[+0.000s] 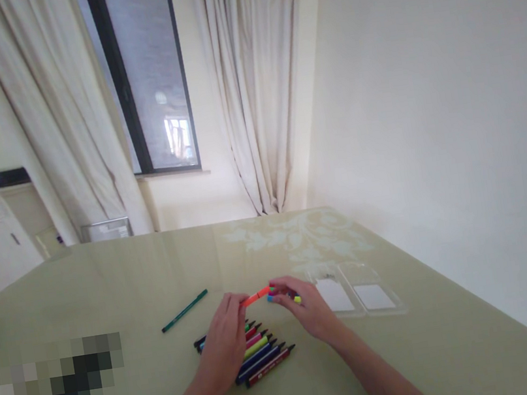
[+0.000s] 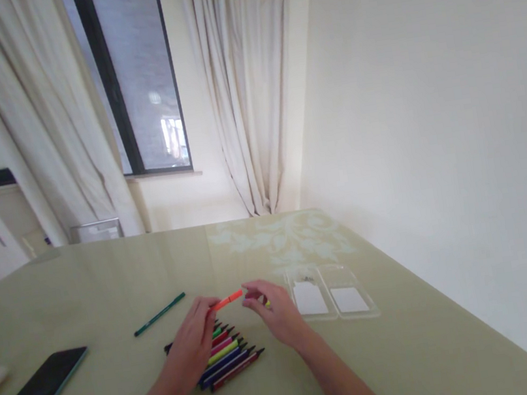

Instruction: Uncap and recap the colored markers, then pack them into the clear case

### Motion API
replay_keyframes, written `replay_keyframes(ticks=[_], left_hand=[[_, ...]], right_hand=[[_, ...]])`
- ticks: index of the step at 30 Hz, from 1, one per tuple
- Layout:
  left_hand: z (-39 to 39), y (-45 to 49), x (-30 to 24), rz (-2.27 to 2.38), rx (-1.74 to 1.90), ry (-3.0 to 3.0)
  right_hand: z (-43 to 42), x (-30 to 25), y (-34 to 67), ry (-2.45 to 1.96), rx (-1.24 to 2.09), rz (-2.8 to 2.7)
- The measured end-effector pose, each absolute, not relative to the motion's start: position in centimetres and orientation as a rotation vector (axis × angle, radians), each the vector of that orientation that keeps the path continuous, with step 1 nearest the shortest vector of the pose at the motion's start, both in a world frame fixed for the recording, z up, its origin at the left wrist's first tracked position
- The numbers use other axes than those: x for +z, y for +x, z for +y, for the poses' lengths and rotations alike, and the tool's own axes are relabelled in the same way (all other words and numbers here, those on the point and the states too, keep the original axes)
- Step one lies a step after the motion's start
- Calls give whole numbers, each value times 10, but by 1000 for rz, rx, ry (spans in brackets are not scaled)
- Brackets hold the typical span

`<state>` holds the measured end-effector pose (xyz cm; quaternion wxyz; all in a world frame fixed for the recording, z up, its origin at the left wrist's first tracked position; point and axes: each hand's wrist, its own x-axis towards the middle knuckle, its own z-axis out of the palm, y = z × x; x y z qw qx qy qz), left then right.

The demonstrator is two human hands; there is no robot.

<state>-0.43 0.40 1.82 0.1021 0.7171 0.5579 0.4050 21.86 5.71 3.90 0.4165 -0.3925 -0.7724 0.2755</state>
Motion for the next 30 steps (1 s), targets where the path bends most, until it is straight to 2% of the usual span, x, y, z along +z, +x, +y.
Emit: replay_keyframes(ticks=[7, 12, 17, 22, 30], left_hand=[[-5, 2, 23, 1610, 1124, 2221], [-2, -1, 28, 1651, 982, 2195], [7, -38, 28, 1870, 904, 1995], [15, -73, 12, 2150, 715, 1945], [19, -73, 6, 1999, 737, 1885]], right_hand=[[47, 42, 206, -872, 882, -1863], [50, 48, 212, -873, 874, -1852], [71, 53, 244, -935, 894, -1531], [75, 54, 253, -841, 985, -1436], [67, 55, 245, -860, 999, -1476]])
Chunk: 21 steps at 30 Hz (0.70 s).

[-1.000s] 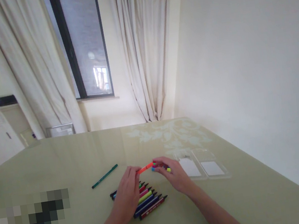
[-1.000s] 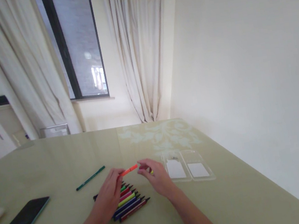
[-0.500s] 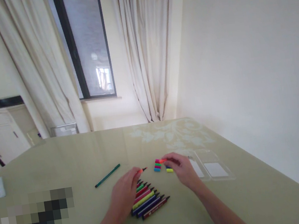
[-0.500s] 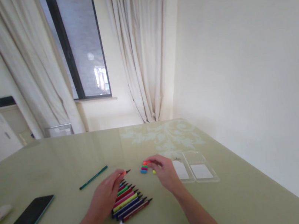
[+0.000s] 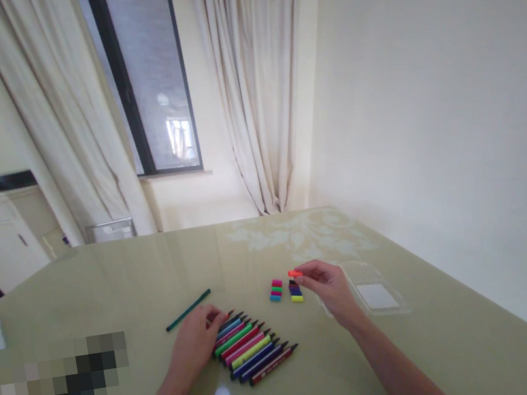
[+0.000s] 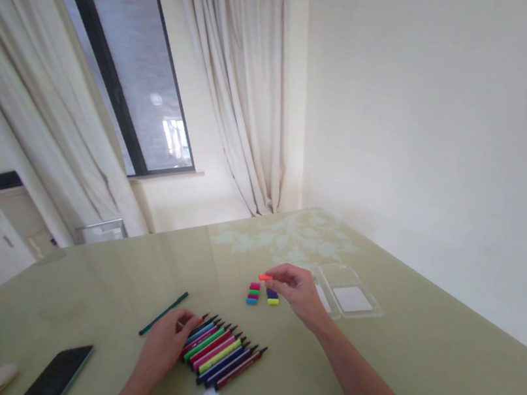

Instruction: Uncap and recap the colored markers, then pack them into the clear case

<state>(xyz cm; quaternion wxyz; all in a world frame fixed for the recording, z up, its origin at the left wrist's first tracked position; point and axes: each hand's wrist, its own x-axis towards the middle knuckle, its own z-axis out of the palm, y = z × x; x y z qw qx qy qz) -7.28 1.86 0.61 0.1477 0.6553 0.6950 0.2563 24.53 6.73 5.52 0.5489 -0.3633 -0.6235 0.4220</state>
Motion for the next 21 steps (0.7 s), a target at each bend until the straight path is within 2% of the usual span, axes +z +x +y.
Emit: replay_keyframes(ticks=[2, 5, 9, 16, 21], left_hand=[[20, -77, 7, 2028, 799, 1876], [19, -91, 6, 2323, 887, 1859], [13, -107, 4, 2698, 716, 1684], [14, -106, 5, 2608, 649, 1720], [19, -94, 8, 2366, 958, 1828]], right_hand=[[68, 53, 245, -910, 940, -1532], [68, 49, 240, -981, 825, -1656], [64, 45, 231, -970, 773, -1764], [72, 55, 253, -1137, 610, -1877], [76, 52, 269, -1244, 616, -2096]])
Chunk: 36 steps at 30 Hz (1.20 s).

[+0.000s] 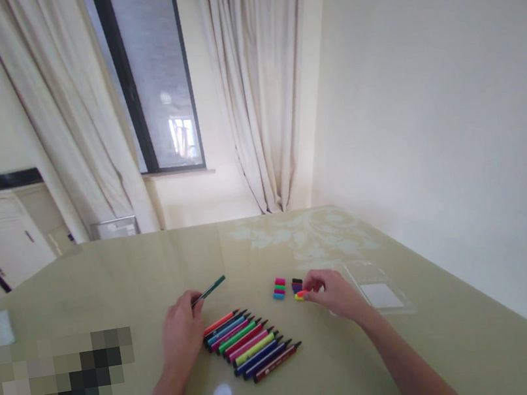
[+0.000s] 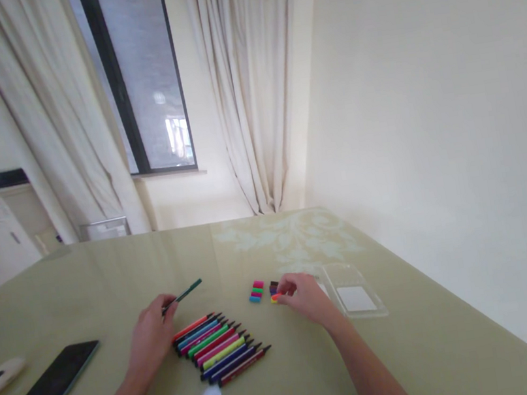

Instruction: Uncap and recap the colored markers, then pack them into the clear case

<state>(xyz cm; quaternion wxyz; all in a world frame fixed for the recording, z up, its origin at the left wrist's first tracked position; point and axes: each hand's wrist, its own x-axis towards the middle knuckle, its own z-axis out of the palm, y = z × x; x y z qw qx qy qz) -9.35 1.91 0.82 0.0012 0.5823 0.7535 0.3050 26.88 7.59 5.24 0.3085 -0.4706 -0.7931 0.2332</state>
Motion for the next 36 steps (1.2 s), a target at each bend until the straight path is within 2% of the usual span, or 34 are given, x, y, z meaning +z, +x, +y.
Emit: replay_keyframes(ticks=[7, 18, 28, 32, 36], left_hand=[[18, -69, 14, 2141, 1134, 1899], [15, -53, 22, 1884, 1296, 1921], [0, -9, 24, 1642, 1085, 2310], [-5, -4, 26, 1847, 846, 2381], [0, -35, 34, 2345, 655, 2028]], right_hand=[[74, 36, 262, -1417, 481, -2229], [71, 35, 248, -1460, 388, -2234], [42, 35, 196, -963, 672, -1982], [49, 40, 209, -916, 772, -1913], [68, 50, 241, -1006, 757, -1641]])
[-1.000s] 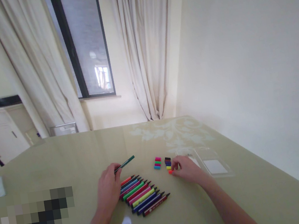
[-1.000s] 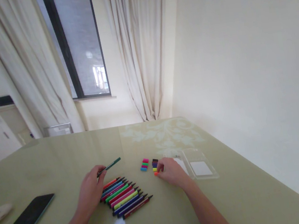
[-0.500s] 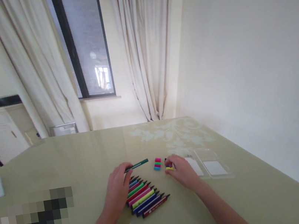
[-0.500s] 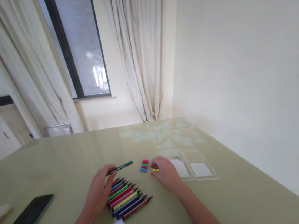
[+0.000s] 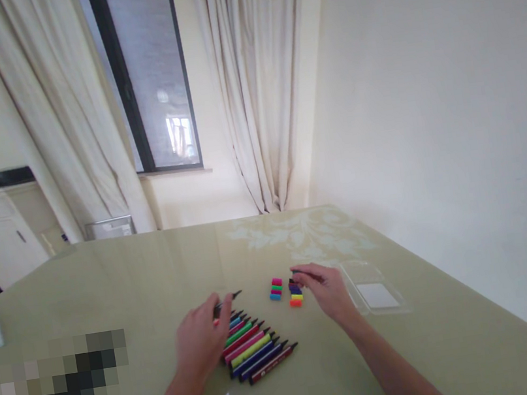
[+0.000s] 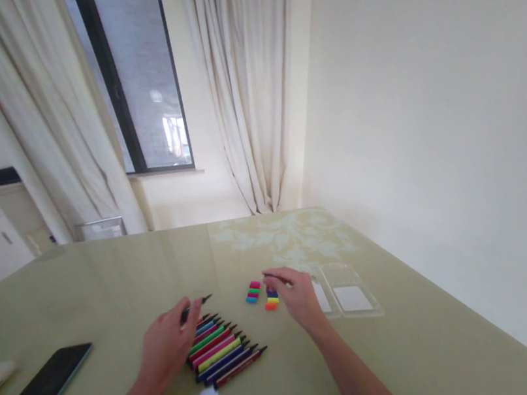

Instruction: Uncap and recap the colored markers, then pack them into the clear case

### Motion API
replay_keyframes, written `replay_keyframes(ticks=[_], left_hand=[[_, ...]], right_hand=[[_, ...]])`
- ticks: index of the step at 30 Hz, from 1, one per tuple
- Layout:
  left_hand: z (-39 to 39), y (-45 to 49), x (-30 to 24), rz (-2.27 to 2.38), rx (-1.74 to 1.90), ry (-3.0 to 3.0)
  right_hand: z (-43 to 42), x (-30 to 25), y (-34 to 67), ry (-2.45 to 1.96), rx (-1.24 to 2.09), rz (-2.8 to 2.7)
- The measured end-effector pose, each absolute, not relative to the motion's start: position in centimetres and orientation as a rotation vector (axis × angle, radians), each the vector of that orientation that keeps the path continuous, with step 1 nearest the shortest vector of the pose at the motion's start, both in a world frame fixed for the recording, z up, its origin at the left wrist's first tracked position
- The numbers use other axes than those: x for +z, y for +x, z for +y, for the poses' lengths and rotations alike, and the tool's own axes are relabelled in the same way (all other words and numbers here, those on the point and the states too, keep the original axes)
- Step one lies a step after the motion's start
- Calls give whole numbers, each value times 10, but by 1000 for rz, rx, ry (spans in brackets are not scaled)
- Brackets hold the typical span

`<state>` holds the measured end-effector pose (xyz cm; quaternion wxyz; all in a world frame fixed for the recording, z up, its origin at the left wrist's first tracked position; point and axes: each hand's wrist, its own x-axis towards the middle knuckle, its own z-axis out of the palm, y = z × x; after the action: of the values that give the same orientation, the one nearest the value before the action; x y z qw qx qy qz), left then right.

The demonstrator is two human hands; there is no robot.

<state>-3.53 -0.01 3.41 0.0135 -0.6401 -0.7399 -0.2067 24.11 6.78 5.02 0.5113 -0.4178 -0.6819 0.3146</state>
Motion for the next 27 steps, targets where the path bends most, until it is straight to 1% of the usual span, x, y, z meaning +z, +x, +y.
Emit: replay_keyframes(ticks=[3, 6, 10, 18, 22, 27], left_hand=[[4, -63, 36, -2457, -639, -1831], [7, -75, 30, -2501, -517, -1855], [8, -73, 22, -2554, -412, -1883], [7, -67, 24, -2523, -417, -1923], [5, -61, 26, -2490, -408, -1963], [2, -52, 28, -2440, -391, -1962]], right_hand=[[75, 52, 252, -1048, 708, -1616], [71, 50, 246, -974, 713, -1678], [61, 49, 231, -908, 770, -1705], [51, 60, 229, -880, 716, -1692], [53, 58, 230, -942, 611, -1731], [60, 35, 223, -1110, 402, -2012]])
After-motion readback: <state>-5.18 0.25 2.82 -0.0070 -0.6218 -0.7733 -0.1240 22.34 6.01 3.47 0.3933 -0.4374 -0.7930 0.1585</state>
